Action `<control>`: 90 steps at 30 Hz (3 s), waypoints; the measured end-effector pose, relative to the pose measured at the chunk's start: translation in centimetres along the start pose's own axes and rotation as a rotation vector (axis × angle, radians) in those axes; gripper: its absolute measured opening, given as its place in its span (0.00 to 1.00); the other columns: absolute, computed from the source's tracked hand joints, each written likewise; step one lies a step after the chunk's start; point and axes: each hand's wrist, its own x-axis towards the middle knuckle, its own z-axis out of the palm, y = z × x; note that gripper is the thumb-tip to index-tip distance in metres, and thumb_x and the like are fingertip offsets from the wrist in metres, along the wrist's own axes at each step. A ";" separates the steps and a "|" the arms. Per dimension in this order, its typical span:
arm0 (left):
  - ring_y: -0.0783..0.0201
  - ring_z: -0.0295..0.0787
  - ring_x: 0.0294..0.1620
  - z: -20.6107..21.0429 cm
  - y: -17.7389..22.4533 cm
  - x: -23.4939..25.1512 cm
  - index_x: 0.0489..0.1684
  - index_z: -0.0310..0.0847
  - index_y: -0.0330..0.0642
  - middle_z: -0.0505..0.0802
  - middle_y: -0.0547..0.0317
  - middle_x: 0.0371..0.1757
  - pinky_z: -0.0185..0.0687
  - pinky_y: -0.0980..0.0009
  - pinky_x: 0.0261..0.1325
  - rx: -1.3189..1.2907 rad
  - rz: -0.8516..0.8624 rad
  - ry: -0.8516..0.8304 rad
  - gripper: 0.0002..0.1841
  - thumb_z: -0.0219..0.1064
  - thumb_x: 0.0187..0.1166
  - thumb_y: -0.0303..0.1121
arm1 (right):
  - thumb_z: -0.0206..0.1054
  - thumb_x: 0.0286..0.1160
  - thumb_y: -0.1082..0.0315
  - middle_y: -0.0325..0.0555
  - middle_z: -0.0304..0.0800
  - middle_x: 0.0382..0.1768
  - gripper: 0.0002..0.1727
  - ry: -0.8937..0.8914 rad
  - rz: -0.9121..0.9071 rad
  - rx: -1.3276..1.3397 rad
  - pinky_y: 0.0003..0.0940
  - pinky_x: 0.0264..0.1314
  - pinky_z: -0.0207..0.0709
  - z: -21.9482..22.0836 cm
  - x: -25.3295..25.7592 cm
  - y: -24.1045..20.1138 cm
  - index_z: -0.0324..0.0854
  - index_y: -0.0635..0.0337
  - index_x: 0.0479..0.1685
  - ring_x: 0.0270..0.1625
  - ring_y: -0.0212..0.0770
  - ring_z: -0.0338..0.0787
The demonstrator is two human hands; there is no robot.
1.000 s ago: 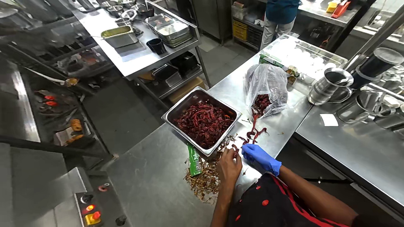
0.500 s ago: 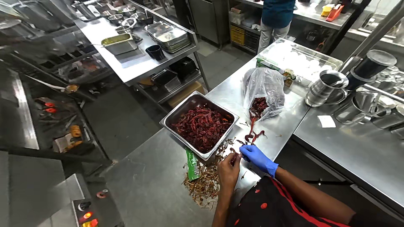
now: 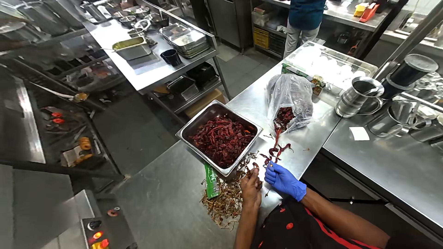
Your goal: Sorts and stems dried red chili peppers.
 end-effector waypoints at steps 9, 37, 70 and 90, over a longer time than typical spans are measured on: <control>0.51 0.92 0.36 -2.4 3.5 2.4 0.66 0.78 0.42 0.92 0.51 0.35 0.88 0.45 0.44 1.311 0.293 0.006 0.19 0.54 0.92 0.46 | 0.55 0.91 0.59 0.44 0.88 0.34 0.16 0.401 0.090 -0.802 0.28 0.33 0.76 -1.5 -1.7 -3.0 0.83 0.60 0.46 0.29 0.34 0.82; 0.76 0.60 0.09 -0.2 3.3 0.6 0.51 0.83 0.48 0.72 0.66 0.16 0.62 0.79 0.13 -0.177 -0.230 -0.204 0.06 0.66 0.82 0.31 | 0.64 0.86 0.56 0.46 0.91 0.43 0.15 0.224 -0.161 -0.871 0.36 0.45 0.83 2.1 0.7 -0.2 0.87 0.55 0.56 0.40 0.40 0.88; 0.73 0.61 0.12 0.1 4.1 -1.0 0.52 0.85 0.46 0.69 0.67 0.17 0.65 0.76 0.17 -0.021 -0.013 -0.371 0.10 0.63 0.87 0.39 | 0.62 0.85 0.62 0.43 0.87 0.38 0.06 0.193 -0.235 -1.217 0.37 0.36 0.80 3.9 -1.0 -3.2 0.82 0.50 0.49 0.35 0.40 0.84; 0.60 0.93 0.37 1.8 4.2 -1.7 0.50 0.90 0.51 0.95 0.60 0.39 0.93 0.61 0.41 0.673 0.438 -0.152 0.09 0.75 0.75 0.31 | 0.70 0.79 0.53 0.40 0.80 0.25 0.09 0.304 -0.341 -1.367 0.35 0.22 0.72 6.2 -1.1 -2.9 0.82 0.44 0.46 0.22 0.39 0.77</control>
